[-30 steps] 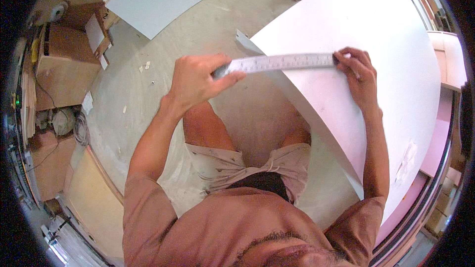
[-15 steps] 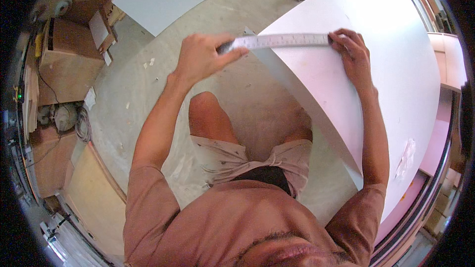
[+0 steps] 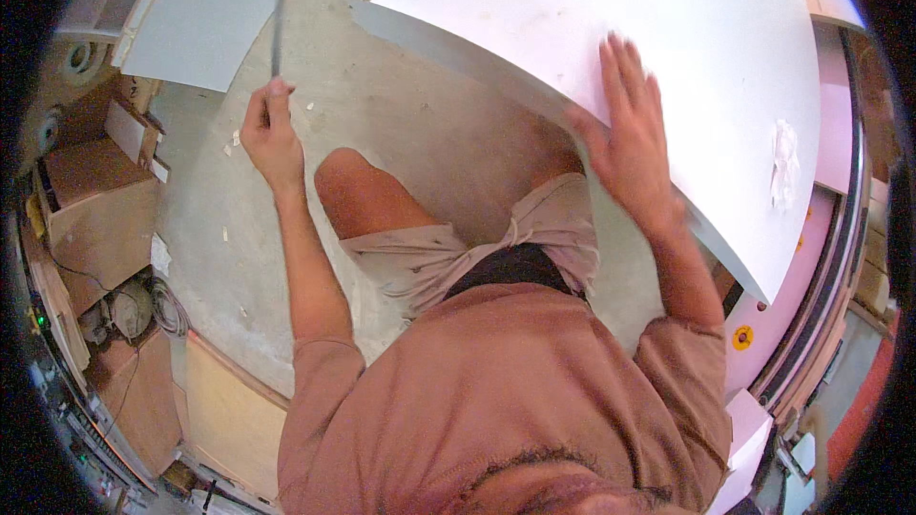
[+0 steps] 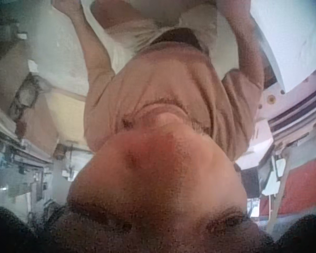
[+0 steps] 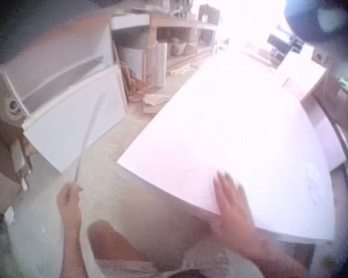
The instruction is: The person kneels on the floor and uses a metal ruler and a pencil to measure and mark a white board. They wipe the board with a cloth, then repeatedly align the ruler and draw lines or marks on the surface.
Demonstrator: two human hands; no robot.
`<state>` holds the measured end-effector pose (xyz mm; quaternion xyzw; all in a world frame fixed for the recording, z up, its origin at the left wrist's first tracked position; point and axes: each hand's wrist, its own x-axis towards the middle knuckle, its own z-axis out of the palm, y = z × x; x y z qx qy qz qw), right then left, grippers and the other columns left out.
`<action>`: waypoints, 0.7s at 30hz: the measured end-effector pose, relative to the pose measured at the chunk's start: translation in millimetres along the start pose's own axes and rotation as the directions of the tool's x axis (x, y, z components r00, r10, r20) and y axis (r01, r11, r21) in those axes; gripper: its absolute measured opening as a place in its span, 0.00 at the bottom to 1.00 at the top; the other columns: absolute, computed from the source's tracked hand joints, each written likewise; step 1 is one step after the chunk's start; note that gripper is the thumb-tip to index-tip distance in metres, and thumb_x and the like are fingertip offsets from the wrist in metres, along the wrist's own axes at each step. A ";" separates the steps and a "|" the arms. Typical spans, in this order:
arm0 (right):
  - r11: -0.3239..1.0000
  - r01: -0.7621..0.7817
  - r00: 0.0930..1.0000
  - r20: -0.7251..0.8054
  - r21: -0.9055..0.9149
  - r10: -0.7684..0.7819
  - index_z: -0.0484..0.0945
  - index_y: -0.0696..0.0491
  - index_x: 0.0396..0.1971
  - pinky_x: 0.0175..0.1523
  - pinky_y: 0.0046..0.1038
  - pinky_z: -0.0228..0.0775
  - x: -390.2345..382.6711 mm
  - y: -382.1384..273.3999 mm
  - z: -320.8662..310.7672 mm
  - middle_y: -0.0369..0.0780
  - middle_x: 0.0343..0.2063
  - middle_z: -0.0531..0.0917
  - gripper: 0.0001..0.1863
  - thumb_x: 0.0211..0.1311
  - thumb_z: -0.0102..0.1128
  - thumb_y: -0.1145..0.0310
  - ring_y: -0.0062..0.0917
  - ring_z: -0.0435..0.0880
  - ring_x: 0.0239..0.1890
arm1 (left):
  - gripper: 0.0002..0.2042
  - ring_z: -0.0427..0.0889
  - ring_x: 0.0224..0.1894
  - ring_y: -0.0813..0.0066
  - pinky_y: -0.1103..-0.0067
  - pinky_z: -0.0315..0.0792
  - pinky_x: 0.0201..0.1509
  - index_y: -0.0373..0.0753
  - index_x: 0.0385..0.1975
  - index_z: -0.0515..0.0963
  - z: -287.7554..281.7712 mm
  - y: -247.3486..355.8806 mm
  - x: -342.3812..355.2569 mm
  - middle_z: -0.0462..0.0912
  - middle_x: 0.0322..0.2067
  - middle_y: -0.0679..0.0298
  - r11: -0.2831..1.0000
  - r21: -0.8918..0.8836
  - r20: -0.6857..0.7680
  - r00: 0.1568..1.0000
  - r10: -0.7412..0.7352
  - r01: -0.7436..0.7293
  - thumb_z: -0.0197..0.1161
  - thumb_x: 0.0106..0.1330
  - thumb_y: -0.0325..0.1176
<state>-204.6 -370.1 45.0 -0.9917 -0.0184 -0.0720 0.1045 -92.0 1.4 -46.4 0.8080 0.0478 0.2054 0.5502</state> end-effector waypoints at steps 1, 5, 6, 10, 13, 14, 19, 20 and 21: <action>1.000 0.002 1.000 -0.006 -0.029 -0.003 0.56 0.55 0.76 0.79 0.52 0.42 -15.1 -8.9 2.0 0.47 0.78 0.54 0.45 0.64 0.68 0.61 0.41 0.50 0.80 | 0.20 0.60 0.21 0.85 0.81 0.55 0.25 0.32 0.33 0.83 -0.6 -10.4 -12.1 0.67 0.18 0.75 0.994 -0.039 -0.050 0.993 -0.108 0.106 0.63 0.74 0.48; 1.000 -0.015 1.000 0.025 0.000 0.015 0.55 0.54 0.77 0.80 0.54 0.35 -33.4 -50.2 27.2 0.48 0.79 0.47 0.49 0.59 0.71 0.59 0.40 0.43 0.82 | 0.22 0.54 0.20 0.87 0.82 0.48 0.23 0.33 0.31 0.81 3.0 -46.7 -51.9 0.59 0.17 0.78 0.892 -0.209 -0.166 0.885 -0.435 0.400 0.59 0.76 0.50; 0.999 0.022 1.000 0.016 0.037 -0.022 0.55 0.54 0.77 0.80 0.54 0.35 -28.2 -64.2 36.6 0.48 0.79 0.48 0.49 0.58 0.71 0.60 0.40 0.43 0.82 | 0.23 0.53 0.20 0.88 0.82 0.47 0.23 0.33 0.31 0.81 4.0 -52.8 -57.2 0.57 0.17 0.78 0.856 -0.253 -0.195 0.842 -0.502 0.451 0.58 0.76 0.50; 0.940 0.249 0.962 -0.175 0.232 -0.211 0.72 0.53 0.67 0.75 0.52 0.54 1.0 -112.1 63.2 0.49 0.71 0.66 0.37 0.57 0.71 0.62 0.42 0.58 0.77 | 0.22 0.52 0.19 0.89 0.83 0.46 0.21 0.35 0.32 0.79 1.6 -60.9 -69.3 0.55 0.17 0.79 0.837 -0.337 -0.241 0.819 -0.520 0.432 0.56 0.77 0.51; 0.771 0.133 0.906 0.239 0.623 -0.349 0.83 0.52 0.49 0.62 0.45 0.71 5.9 -122.4 58.5 0.45 0.53 0.82 0.22 0.53 0.74 0.65 0.42 0.75 0.64 | 0.22 0.52 0.18 0.89 0.83 0.46 0.21 0.36 0.33 0.79 -5.0 -57.6 -73.0 0.55 0.17 0.79 0.821 -0.390 -0.255 0.808 -0.531 0.416 0.55 0.78 0.51; 0.788 0.175 0.945 0.125 0.591 -0.303 0.84 0.52 0.46 0.58 0.43 0.72 2.7 -117.3 52.0 0.43 0.49 0.84 0.20 0.52 0.75 0.66 0.41 0.77 0.60 | 0.22 0.52 0.18 0.89 0.83 0.46 0.21 0.36 0.33 0.79 -6.6 -56.2 -74.5 0.55 0.17 0.79 0.828 -0.379 -0.261 0.810 -0.524 0.414 0.55 0.78 0.51; 0.959 0.028 0.935 -0.347 0.283 0.075 0.83 0.50 0.49 0.57 0.40 0.72 -24.2 -39.5 5.5 0.41 0.47 0.83 0.24 0.49 0.78 0.65 0.38 0.79 0.54 | 0.21 0.53 0.19 0.89 0.83 0.46 0.22 0.36 0.34 0.80 -10.3 -55.6 -81.1 0.56 0.17 0.78 0.896 -0.233 -0.217 0.879 -0.426 0.377 0.54 0.79 0.50; 0.976 -0.076 0.908 -0.389 0.204 0.152 0.84 0.51 0.49 0.62 0.39 0.72 -29.9 -22.7 -1.7 0.41 0.49 0.84 0.24 0.50 0.79 0.69 0.38 0.78 0.58 | 0.21 0.53 0.19 0.89 0.83 0.46 0.22 0.36 0.35 0.80 -9.9 -56.0 -82.0 0.56 0.17 0.78 0.907 -0.211 -0.216 0.888 -0.406 0.363 0.54 0.79 0.50; 0.990 -0.111 0.928 -0.349 0.084 0.133 0.83 0.50 0.56 0.67 0.39 0.70 -34.4 -7.3 -6.9 0.42 0.57 0.81 0.28 0.52 0.79 0.68 0.39 0.77 0.63 | 0.21 0.53 0.20 0.89 0.82 0.46 0.22 0.36 0.35 0.80 -9.2 -56.5 -82.5 0.56 0.17 0.78 0.923 -0.186 -0.199 0.907 -0.372 0.337 0.54 0.79 0.50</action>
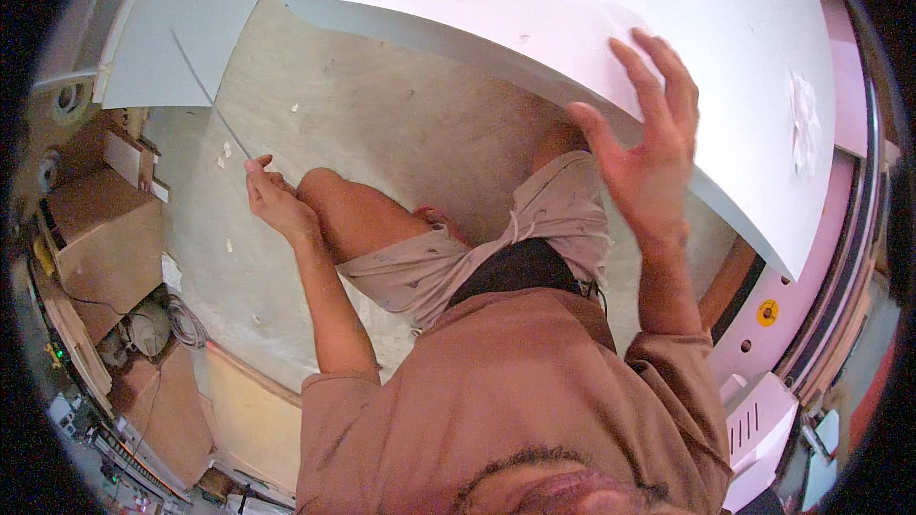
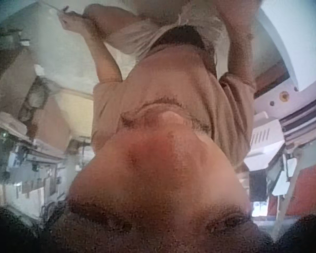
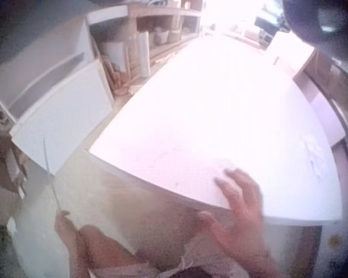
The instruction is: The person kneels on the floor and uses a metal ruler and a pencil to measure and mark a white board. They wipe the board with a cloth, then repeatedly align the ruler and draw lines or marks on the surface.
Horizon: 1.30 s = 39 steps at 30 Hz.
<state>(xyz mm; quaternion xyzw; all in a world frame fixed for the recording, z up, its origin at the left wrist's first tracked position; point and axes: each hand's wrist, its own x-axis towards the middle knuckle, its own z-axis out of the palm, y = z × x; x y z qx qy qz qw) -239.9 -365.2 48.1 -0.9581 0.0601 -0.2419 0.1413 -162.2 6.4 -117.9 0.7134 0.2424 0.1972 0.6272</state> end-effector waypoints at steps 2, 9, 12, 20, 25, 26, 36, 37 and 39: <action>0.996 -0.047 0.993 0.115 0.079 0.037 0.82 0.50 0.58 0.68 0.39 0.71 -0.6 19.1 -1.2 0.43 0.62 0.80 0.29 0.53 0.78 0.68 0.38 0.76 0.67 | 0.21 0.53 0.20 0.88 0.82 0.46 0.23 0.36 0.35 0.80 1.9 -1.1 -0.1 0.56 0.18 0.78 1.000 -0.001 0.002 1.000 -0.017 0.017 0.54 0.79 0.49; 0.994 0.101 0.995 -0.007 0.045 -0.100 0.86 0.55 0.47 0.63 0.38 0.75 -0.2 26.4 14.3 0.44 0.53 0.86 0.20 0.53 0.76 0.68 0.39 0.83 0.59 | 0.20 0.53 0.20 0.89 0.82 0.46 0.23 0.36 0.36 0.80 4.9 -1.8 -1.2 0.56 0.18 0.78 0.999 0.038 0.024 1.000 0.010 -0.011 0.53 0.80 0.47; 0.993 0.112 0.994 -0.024 0.042 -0.111 0.86 0.57 0.44 0.61 0.38 0.77 3.4 23.3 16.5 0.45 0.51 0.86 0.19 0.52 0.77 0.68 0.39 0.85 0.57 | 0.20 0.53 0.21 0.89 0.82 0.46 0.24 0.36 0.36 0.81 5.6 -2.6 -1.0 0.56 0.18 0.78 0.997 0.054 0.053 0.997 0.056 -0.058 0.53 0.80 0.47; 0.993 0.105 0.993 -0.063 0.048 -0.102 0.85 0.59 0.40 0.60 0.37 0.78 6.8 11.6 26.0 0.47 0.49 0.87 0.19 0.50 0.79 0.66 0.40 0.85 0.56 | 0.20 0.54 0.21 0.88 0.82 0.47 0.24 0.35 0.36 0.81 9.4 -6.2 1.3 0.58 0.19 0.77 0.994 0.054 0.091 0.992 0.086 -0.091 0.53 0.80 0.47; 0.993 0.097 0.993 -0.077 0.062 -0.092 0.84 0.59 0.38 0.59 0.37 0.79 9.7 4.9 28.9 0.47 0.47 0.87 0.19 0.49 0.80 0.66 0.41 0.86 0.55 | 0.20 0.55 0.21 0.88 0.82 0.48 0.24 0.35 0.36 0.81 10.1 -5.7 1.2 0.59 0.18 0.77 0.989 0.103 0.092 0.991 0.093 -0.103 0.53 0.79 0.46; 0.993 0.093 0.993 -0.083 0.065 -0.088 0.83 0.60 0.38 0.59 0.37 0.79 10.2 3.4 29.7 0.47 0.47 0.87 0.19 0.49 0.80 0.66 0.41 0.86 0.55 | 0.19 0.55 0.21 0.88 0.82 0.48 0.24 0.35 0.36 0.81 10.0 -5.4 1.0 0.59 0.18 0.77 0.990 0.097 0.096 0.991 0.092 -0.101 0.53 0.79 0.46; 0.996 0.065 0.991 -0.116 0.060 -0.058 0.82 0.59 0.34 0.56 0.36 0.80 15.4 -7.9 40.7 0.46 0.44 0.87 0.19 0.48 0.81 0.64 0.39 0.87 0.53 | 0.20 0.55 0.21 0.88 0.82 0.48 0.24 0.35 0.35 0.82 9.4 -4.1 0.4 0.59 0.17 0.78 0.987 0.109 0.095 0.990 0.105 -0.115 0.54 0.79 0.48; 0.997 0.066 0.991 -0.116 0.048 -0.060 0.82 0.59 0.34 0.56 0.36 0.80 16.2 -8.9 41.3 0.46 0.43 0.87 0.19 0.47 0.82 0.64 0.39 0.87 0.53 | 0.20 0.55 0.21 0.88 0.82 0.48 0.24 0.35 0.35 0.82 9.1 -4.1 0.3 0.59 0.17 0.78 0.984 0.120 0.097 0.988 0.120 -0.131 0.54 0.79 0.48; 0.997 0.064 0.992 -0.115 0.031 -0.060 0.82 0.59 0.34 0.56 0.36 0.80 17.8 -11.0 42.4 0.46 0.43 0.86 0.20 0.47 0.82 0.64 0.39 0.87 0.52 | 0.21 0.55 0.22 0.88 0.82 0.48 0.24 0.35 0.35 0.82 8.7 -4.1 0.4 0.59 0.18 0.77 0.979 0.149 0.088 0.988 0.125 -0.137 0.54 0.79 0.48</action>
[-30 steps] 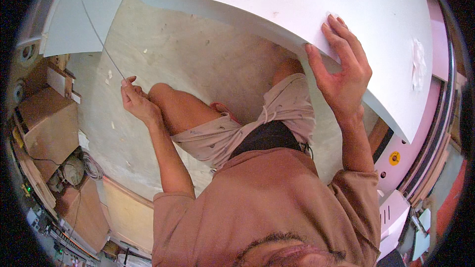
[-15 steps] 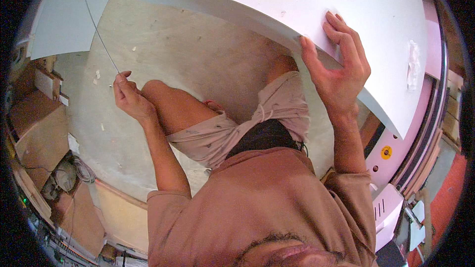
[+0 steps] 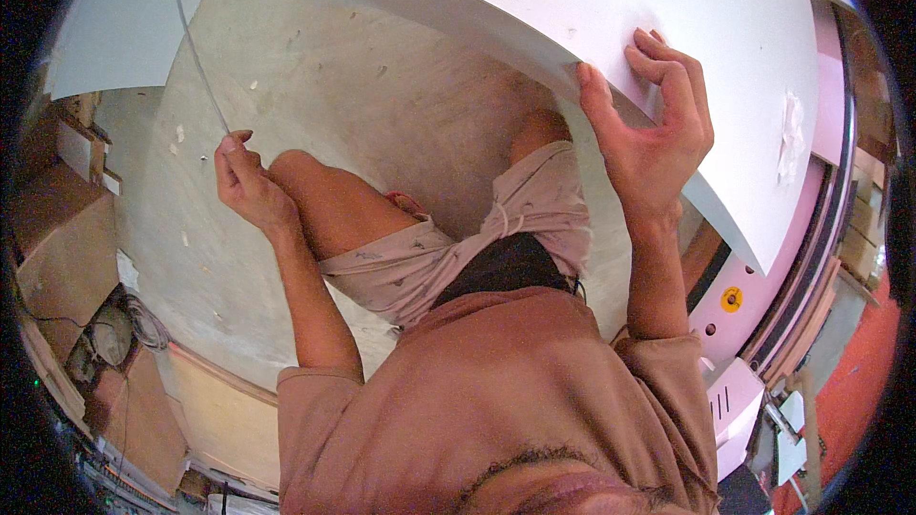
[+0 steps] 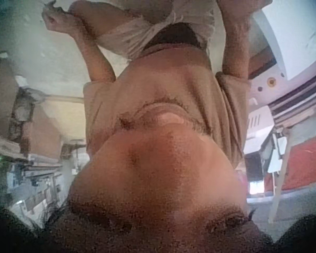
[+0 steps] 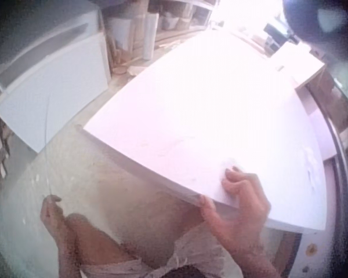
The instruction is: The person kneels on the floor and uses a metal ruler and a pencil to measure and mark a white board. They wipe the board with a cloth, then repeatedly align the ruler and draw lines or marks on the surface.
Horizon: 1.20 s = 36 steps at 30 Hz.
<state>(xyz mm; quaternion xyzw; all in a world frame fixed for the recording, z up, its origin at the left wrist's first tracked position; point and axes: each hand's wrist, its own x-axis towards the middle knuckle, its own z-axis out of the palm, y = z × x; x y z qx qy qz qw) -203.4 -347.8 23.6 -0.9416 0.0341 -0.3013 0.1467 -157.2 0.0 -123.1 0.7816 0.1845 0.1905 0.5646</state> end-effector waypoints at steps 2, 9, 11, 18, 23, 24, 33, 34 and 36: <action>1.000 0.004 1.000 -0.007 -0.006 -0.004 0.82 0.59 0.34 0.54 0.35 0.81 1.5 -2.2 0.5 0.46 0.42 0.86 0.20 0.46 0.82 0.64 0.39 0.87 0.52 | 0.21 0.55 0.21 0.88 0.82 0.48 0.24 0.35 0.35 0.82 -0.6 0.1 0.2 0.59 0.18 0.77 1.000 -0.014 0.002 1.000 -0.006 0.006 0.54 0.79 0.48; 0.998 -0.057 0.997 0.054 0.001 0.057 0.81 0.59 0.34 0.58 0.36 0.79 3.1 -9.5 -0.6 0.46 0.43 0.85 0.18 0.52 0.81 0.64 0.36 0.85 0.54 | 0.20 0.56 0.22 0.88 0.82 0.48 0.25 0.35 0.35 0.82 -2.6 0.9 0.6 0.60 0.18 0.77 0.999 -0.025 0.010 1.000 -0.025 0.025 0.55 0.78 0.47; 0.998 -0.054 0.998 0.046 0.029 0.053 0.81 0.58 0.34 0.58 0.36 0.78 5.2 -10.7 0.6 0.45 0.42 0.85 0.18 0.52 0.81 0.64 0.36 0.85 0.54 | 0.19 0.56 0.22 0.88 0.82 0.48 0.25 0.35 0.35 0.82 -2.7 0.5 0.6 0.60 0.18 0.77 0.998 -0.051 0.010 0.999 -0.031 0.031 0.55 0.78 0.46; 0.996 -0.085 0.995 0.050 0.040 0.083 0.81 0.58 0.32 0.55 0.34 0.79 9.5 -20.9 6.7 0.44 0.41 0.85 0.18 0.51 0.82 0.63 0.33 0.86 0.52 | 0.17 0.57 0.23 0.87 0.82 0.50 0.26 0.35 0.35 0.82 -4.2 -6.4 1.3 0.63 0.20 0.75 0.999 -0.036 0.011 1.000 -0.016 0.017 0.54 0.78 0.43; 0.991 -0.115 0.991 0.075 0.066 0.110 0.84 0.57 0.38 0.57 0.34 0.77 8.3 -24.6 16.2 0.44 0.43 0.85 0.16 0.54 0.78 0.66 0.33 0.86 0.52 | 0.18 0.59 0.24 0.83 0.78 0.55 0.28 0.34 0.33 0.82 -1.5 -10.8 6.2 0.64 0.20 0.74 0.999 0.017 0.010 0.999 0.046 -0.047 0.54 0.78 0.43; 0.998 -0.053 0.997 0.058 0.022 0.052 0.83 0.57 0.43 0.61 0.37 0.74 6.6 -26.9 18.9 0.44 0.47 0.84 0.18 0.54 0.76 0.66 0.34 0.84 0.56 | 0.18 0.60 0.24 0.82 0.78 0.56 0.28 0.34 0.33 0.82 -0.8 -10.8 7.1 0.64 0.20 0.73 0.998 0.054 -0.001 0.999 0.041 -0.041 0.55 0.78 0.43; 0.994 0.031 0.979 0.203 -0.100 -0.010 0.64 0.60 0.70 0.78 0.53 0.43 -18.8 -79.2 41.0 0.47 0.74 0.63 0.41 0.59 0.67 0.60 0.37 0.60 0.76 | 0.22 0.61 0.27 0.79 0.77 0.58 0.30 0.33 0.31 0.82 2.1 -1.7 7.5 0.68 0.21 0.71 0.994 0.100 -0.019 0.999 0.038 -0.036 0.55 0.78 0.47; 0.997 0.044 0.979 0.199 -0.056 -0.032 0.65 0.61 0.70 0.78 0.54 0.44 -18.5 -79.7 40.7 0.48 0.73 0.64 0.39 0.60 0.65 0.60 0.39 0.60 0.76 | 0.22 0.61 0.25 0.79 0.76 0.57 0.29 0.33 0.30 0.82 2.6 -1.7 7.3 0.65 0.20 0.72 0.992 0.061 0.004 0.994 0.108 -0.108 0.56 0.78 0.47; 0.997 0.072 0.974 0.213 0.003 -0.071 0.64 0.61 0.70 0.78 0.54 0.45 -19.5 -75.6 34.9 0.49 0.73 0.64 0.38 0.62 0.64 0.61 0.39 0.61 0.76 | 0.22 0.60 0.25 0.80 0.77 0.56 0.29 0.33 0.30 0.81 2.9 -2.6 7.0 0.63 0.19 0.72 0.993 0.045 -0.005 0.994 0.106 -0.105 0.56 0.78 0.47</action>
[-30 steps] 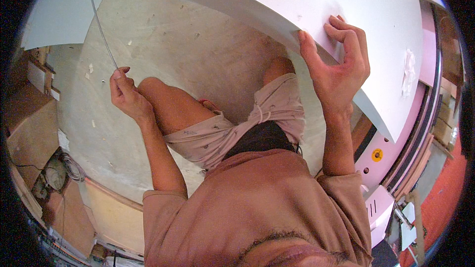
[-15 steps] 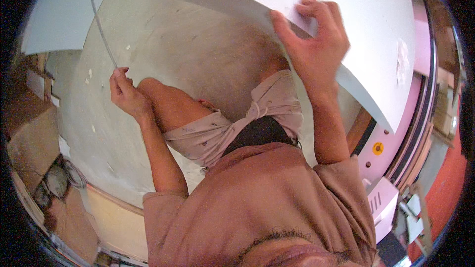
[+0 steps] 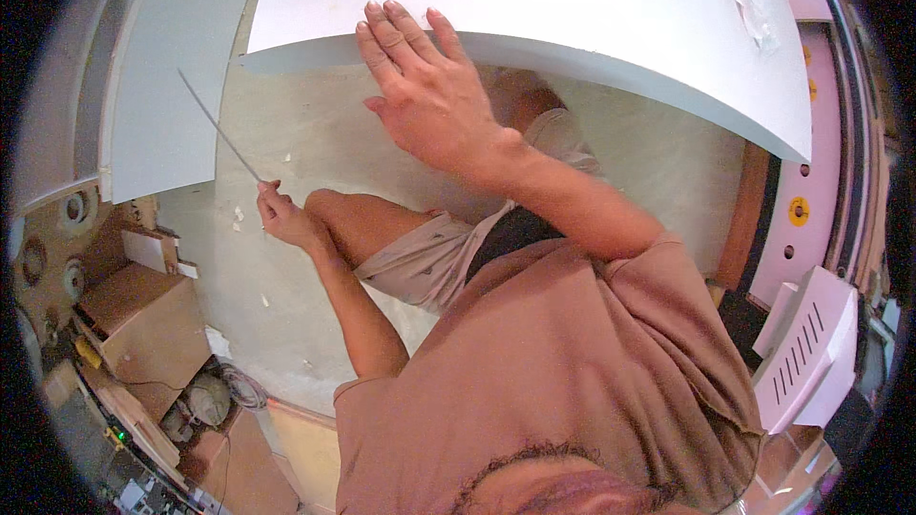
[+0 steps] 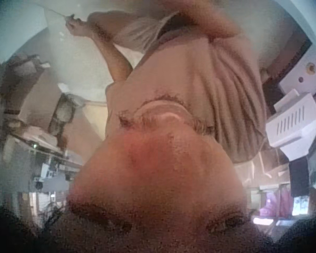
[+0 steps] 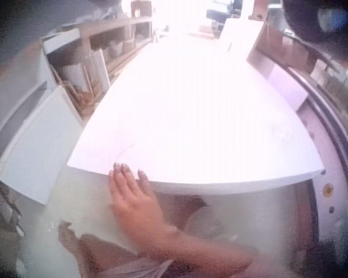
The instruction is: The person kneels on the floor and uses a metal ruler and a pencil to measure and mark a white board. They wipe the board with a cloth, then repeatedly align the ruler and draw lines or marks on the surface.
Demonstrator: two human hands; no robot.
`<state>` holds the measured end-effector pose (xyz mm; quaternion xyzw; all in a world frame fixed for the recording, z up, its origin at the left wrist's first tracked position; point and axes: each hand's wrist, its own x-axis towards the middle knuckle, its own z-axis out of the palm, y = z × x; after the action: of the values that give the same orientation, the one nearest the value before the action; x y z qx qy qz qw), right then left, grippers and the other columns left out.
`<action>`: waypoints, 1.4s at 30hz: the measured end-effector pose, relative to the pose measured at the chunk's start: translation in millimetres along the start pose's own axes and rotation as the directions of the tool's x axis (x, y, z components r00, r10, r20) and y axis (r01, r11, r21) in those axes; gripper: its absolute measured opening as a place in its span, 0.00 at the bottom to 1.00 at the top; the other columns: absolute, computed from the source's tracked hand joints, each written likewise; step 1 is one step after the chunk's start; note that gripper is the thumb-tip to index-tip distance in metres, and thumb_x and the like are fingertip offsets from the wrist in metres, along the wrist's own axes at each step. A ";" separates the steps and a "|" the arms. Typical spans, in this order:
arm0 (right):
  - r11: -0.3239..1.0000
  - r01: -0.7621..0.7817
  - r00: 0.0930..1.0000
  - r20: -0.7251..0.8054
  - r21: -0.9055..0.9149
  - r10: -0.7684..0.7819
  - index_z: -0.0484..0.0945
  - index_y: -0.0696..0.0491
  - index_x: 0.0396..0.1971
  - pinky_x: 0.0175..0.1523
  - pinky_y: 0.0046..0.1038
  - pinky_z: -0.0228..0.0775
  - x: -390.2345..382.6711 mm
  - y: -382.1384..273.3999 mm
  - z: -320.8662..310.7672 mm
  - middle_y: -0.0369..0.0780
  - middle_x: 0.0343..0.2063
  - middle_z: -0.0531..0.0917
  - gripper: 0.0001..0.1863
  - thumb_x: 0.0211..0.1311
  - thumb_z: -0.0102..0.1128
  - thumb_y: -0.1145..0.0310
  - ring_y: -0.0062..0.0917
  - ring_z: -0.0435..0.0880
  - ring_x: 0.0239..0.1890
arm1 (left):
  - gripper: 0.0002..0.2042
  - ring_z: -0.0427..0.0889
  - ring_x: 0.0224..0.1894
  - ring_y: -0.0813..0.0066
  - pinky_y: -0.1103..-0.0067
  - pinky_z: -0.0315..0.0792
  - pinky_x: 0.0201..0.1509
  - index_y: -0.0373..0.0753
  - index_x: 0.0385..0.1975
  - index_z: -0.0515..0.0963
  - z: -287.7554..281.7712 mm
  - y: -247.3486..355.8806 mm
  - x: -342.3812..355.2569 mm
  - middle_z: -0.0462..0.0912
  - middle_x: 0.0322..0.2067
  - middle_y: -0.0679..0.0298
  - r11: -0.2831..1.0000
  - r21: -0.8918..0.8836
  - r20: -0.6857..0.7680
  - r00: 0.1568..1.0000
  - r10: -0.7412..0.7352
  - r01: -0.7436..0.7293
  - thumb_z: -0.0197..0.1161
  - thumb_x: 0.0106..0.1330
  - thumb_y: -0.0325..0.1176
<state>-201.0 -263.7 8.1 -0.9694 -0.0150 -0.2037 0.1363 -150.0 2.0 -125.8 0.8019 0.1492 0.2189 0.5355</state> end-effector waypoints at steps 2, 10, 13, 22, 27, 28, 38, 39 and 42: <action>0.999 0.032 0.998 0.046 0.019 -0.033 0.63 0.60 0.71 0.78 0.54 0.45 -7.3 9.2 -11.2 0.47 0.74 0.64 0.39 0.62 0.63 0.60 0.38 0.60 0.76 | 0.21 0.59 0.24 0.81 0.77 0.55 0.28 0.34 0.28 0.81 -0.1 -1.8 0.0 0.63 0.19 0.73 0.997 -0.049 0.008 0.998 -0.060 0.060 0.57 0.77 0.47; 0.993 -0.059 0.987 0.144 -0.106 0.074 0.61 0.47 0.74 0.78 0.52 0.46 -61.8 50.4 -67.8 0.40 0.76 0.62 0.41 0.63 0.67 0.58 0.31 0.60 0.77 | 0.22 0.60 0.25 0.80 0.77 0.58 0.29 0.33 0.28 0.80 -3.2 -3.3 0.3 0.69 0.22 0.71 0.999 -0.048 -0.029 0.999 -0.017 0.015 0.58 0.76 0.47; 0.989 -0.050 0.989 0.131 -0.141 0.069 0.63 0.47 0.73 0.78 0.51 0.48 -64.6 53.0 -69.3 0.41 0.75 0.62 0.40 0.62 0.68 0.58 0.31 0.61 0.77 | 0.22 0.61 0.25 0.79 0.77 0.59 0.30 0.32 0.28 0.80 -3.2 1.3 -1.3 0.72 0.23 0.70 0.998 -0.034 -0.034 0.998 -0.051 0.049 0.58 0.77 0.48; 0.987 0.061 0.998 0.035 -0.148 -0.056 0.72 0.51 0.67 0.77 0.49 0.52 -1.2 13.5 3.1 0.52 0.73 0.64 0.33 0.63 0.68 0.60 0.43 0.62 0.76 | 0.22 0.63 0.25 0.78 0.75 0.60 0.30 0.34 0.29 0.82 -2.0 7.0 -4.8 0.72 0.21 0.69 0.999 -0.045 -0.038 0.999 -0.001 -0.001 0.58 0.76 0.48; 0.985 0.141 0.988 0.078 -0.096 -0.134 0.72 0.51 0.67 0.78 0.50 0.50 38.1 -10.7 25.5 0.51 0.73 0.63 0.32 0.64 0.67 0.58 0.41 0.60 0.76 | 0.22 0.62 0.24 0.82 0.78 0.57 0.28 0.34 0.28 0.81 -2.2 3.0 -4.6 0.69 0.20 0.72 0.985 -0.171 -0.056 0.998 -0.025 0.015 0.59 0.76 0.48; 0.981 0.170 0.983 0.088 -0.090 -0.163 0.71 0.50 0.68 0.78 0.49 0.50 47.6 -14.0 29.5 0.50 0.73 0.63 0.32 0.65 0.67 0.58 0.40 0.60 0.77 | 0.21 0.62 0.24 0.82 0.78 0.57 0.28 0.33 0.29 0.81 -1.9 2.2 -4.5 0.69 0.20 0.73 0.985 -0.161 -0.069 0.995 -0.068 0.056 0.60 0.76 0.48; 0.823 0.247 0.936 0.095 0.511 -0.340 0.76 0.48 0.63 0.73 0.40 0.63 174.7 5.4 68.0 0.40 0.61 0.81 0.29 0.67 0.66 0.49 0.42 0.76 0.66 | 0.18 0.77 0.33 0.79 0.79 0.72 0.41 0.30 0.35 0.82 2.0 -13.1 1.5 0.83 0.29 0.65 0.966 -0.183 -0.027 0.981 -0.192 0.184 0.61 0.76 0.42; 0.806 0.292 0.928 0.050 0.515 -0.368 0.79 0.48 0.59 0.73 0.38 0.63 188.0 10.2 68.5 0.39 0.60 0.82 0.27 0.67 0.65 0.48 0.42 0.78 0.64 | 0.18 0.77 0.34 0.78 0.78 0.72 0.41 0.30 0.35 0.82 2.2 -14.5 1.3 0.84 0.29 0.65 0.966 -0.201 -0.020 0.985 -0.172 0.165 0.61 0.76 0.42; 0.916 0.346 0.802 0.442 0.204 -0.401 0.80 0.49 0.54 0.75 0.41 0.59 215.9 24.5 68.5 0.39 0.53 0.82 0.22 0.64 0.67 0.54 0.38 0.79 0.58 | 0.17 0.78 0.34 0.77 0.78 0.72 0.42 0.31 0.36 0.82 0.8 -17.0 -1.6 0.84 0.30 0.64 0.965 -0.208 -0.013 0.986 -0.168 0.161 0.60 0.76 0.42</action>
<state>25.7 -274.5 27.6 -0.9579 -0.2500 0.0184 0.1402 -151.0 7.1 -142.0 0.7235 0.1998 0.2001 0.6297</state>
